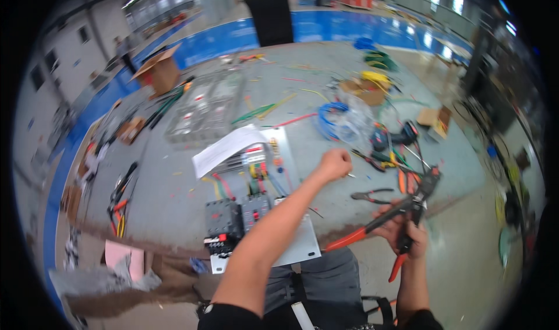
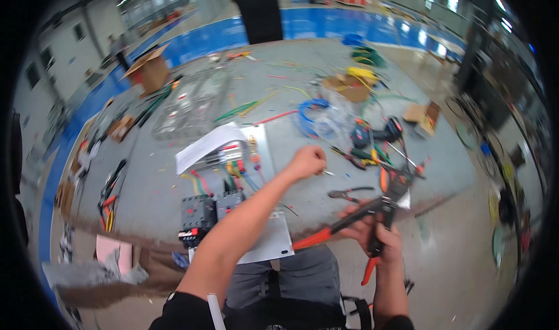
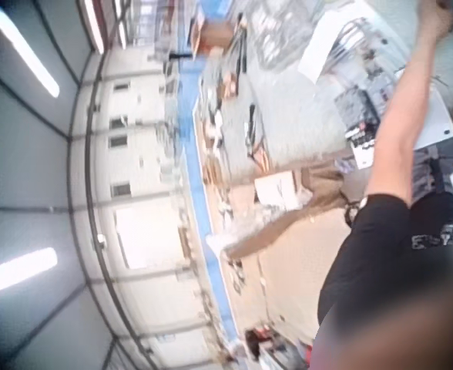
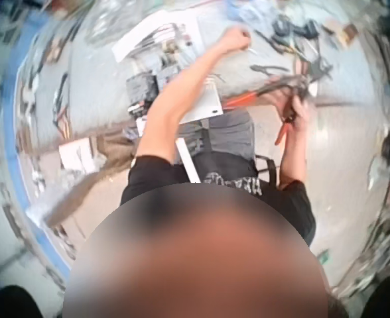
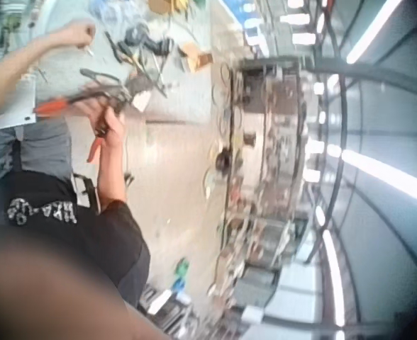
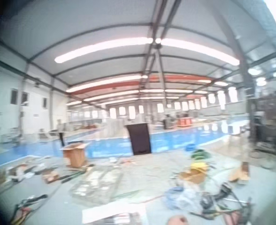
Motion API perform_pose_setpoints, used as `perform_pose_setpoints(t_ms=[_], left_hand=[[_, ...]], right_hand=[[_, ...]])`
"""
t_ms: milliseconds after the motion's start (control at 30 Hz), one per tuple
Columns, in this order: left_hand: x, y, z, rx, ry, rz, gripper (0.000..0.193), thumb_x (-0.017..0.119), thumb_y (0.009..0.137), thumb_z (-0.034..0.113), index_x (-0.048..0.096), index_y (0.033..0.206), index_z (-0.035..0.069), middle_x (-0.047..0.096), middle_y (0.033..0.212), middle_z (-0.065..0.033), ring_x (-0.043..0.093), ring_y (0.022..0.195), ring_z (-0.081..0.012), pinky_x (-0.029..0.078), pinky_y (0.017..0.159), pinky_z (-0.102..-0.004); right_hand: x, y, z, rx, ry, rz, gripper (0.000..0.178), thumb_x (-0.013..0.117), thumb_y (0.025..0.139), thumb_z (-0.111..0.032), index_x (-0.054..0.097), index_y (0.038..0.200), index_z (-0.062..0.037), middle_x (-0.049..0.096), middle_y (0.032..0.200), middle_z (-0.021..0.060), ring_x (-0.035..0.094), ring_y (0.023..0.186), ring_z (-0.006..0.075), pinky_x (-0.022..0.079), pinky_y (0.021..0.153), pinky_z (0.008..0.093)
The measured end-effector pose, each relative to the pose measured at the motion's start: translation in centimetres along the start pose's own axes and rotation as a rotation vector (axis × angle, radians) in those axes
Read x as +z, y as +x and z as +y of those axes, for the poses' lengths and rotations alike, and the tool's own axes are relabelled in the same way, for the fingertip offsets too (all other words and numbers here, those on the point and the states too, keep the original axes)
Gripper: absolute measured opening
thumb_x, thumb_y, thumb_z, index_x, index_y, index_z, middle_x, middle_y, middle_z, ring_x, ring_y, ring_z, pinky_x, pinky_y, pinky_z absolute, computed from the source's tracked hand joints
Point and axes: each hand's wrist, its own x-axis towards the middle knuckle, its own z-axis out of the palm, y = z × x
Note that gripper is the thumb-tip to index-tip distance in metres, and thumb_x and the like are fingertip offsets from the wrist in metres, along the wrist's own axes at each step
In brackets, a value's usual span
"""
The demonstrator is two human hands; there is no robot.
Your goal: The person assembles an electrical panel by stripping wires, crimping terminals, and connecting them to circuit breakers and a terminal block. They use pliers and a crimping tool to prepare and secure the connections.
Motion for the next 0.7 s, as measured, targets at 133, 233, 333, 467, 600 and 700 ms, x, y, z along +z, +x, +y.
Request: perform_pose_setpoints(t_ms=[133,233,333,467,600,700], left_hand=[[-2.3,-8.0,10.6,-0.01,-0.959,-0.196,0.008,0.07,0.096,0.002,0.068,0.103,0.001,0.073,0.098,-0.007,0.073,0.094,-0.0184,0.061,0.084,-0.0323],[-4.2,-14.4,11.9,0.028,-1.159,-0.167,0.014,0.07,0.097,0.004,0.069,0.111,-0.001,0.074,0.106,-0.009,0.073,0.098,-0.0188,0.06,0.088,-0.0331],[-4.7,-18.2,9.9,0.05,-1.285,-0.182,0.025,0.072,0.096,0.006,0.069,0.12,-0.001,0.075,0.112,-0.012,0.073,0.1,-0.0192,0.06,0.09,-0.0343],[-5.3,-20.5,8.1,0.111,-1.376,-0.159,0.022,0.067,0.1,0.005,0.068,0.121,-0.003,0.075,0.109,-0.0109,0.073,0.096,-0.0165,0.06,0.084,-0.0307],[-6.3,-21.7,6.9,0.065,-1.384,-0.144,0.025,0.071,0.098,0.007,0.068,0.121,-0.003,0.075,0.11,-0.0109,0.073,0.095,-0.0151,0.059,0.084,-0.0286],[-6.5,-21.9,5.9,0.074,-1.415,-0.147,0.025,0.072,0.097,0.007,0.068,0.12,-0.003,0.074,0.109,-0.0107,0.072,0.095,-0.0152,0.059,0.084,-0.0286]], right_hand=[[2.2,-0.3,1.8,0.23,0.133,-0.093,0.079,0.073,0.095,-0.032,0.036,0.156,0.0041,0.051,0.149,0.0339,0.048,0.141,0.0516,0.042,0.114,0.0632],[4.4,0.6,4.3,0.383,0.246,-0.269,0.08,0.072,0.096,-0.033,0.036,0.156,0.0056,0.05,0.149,0.0343,0.048,0.142,0.0502,0.04,0.115,0.0626],[6.9,2.0,6.1,0.503,0.319,-0.397,0.079,0.071,0.097,-0.032,0.035,0.156,0.0068,0.05,0.15,0.0351,0.046,0.144,0.0497,0.039,0.117,0.062],[8.4,3.7,8.1,0.585,0.377,-0.537,0.08,0.068,0.099,-0.03,0.03,0.158,0.0085,0.046,0.152,0.0347,0.044,0.146,0.0476,0.039,0.119,0.0586],[9.1,4.1,9.5,0.631,0.396,-0.562,0.08,0.066,0.101,-0.029,0.026,0.159,0.0098,0.045,0.154,0.0328,0.043,0.148,0.0452,0.038,0.12,0.057],[9.0,4.2,10.1,0.644,0.4,-0.566,0.079,0.065,0.102,-0.029,0.026,0.159,0.0101,0.045,0.155,0.032,0.043,0.148,0.0446,0.038,0.12,0.0567]])
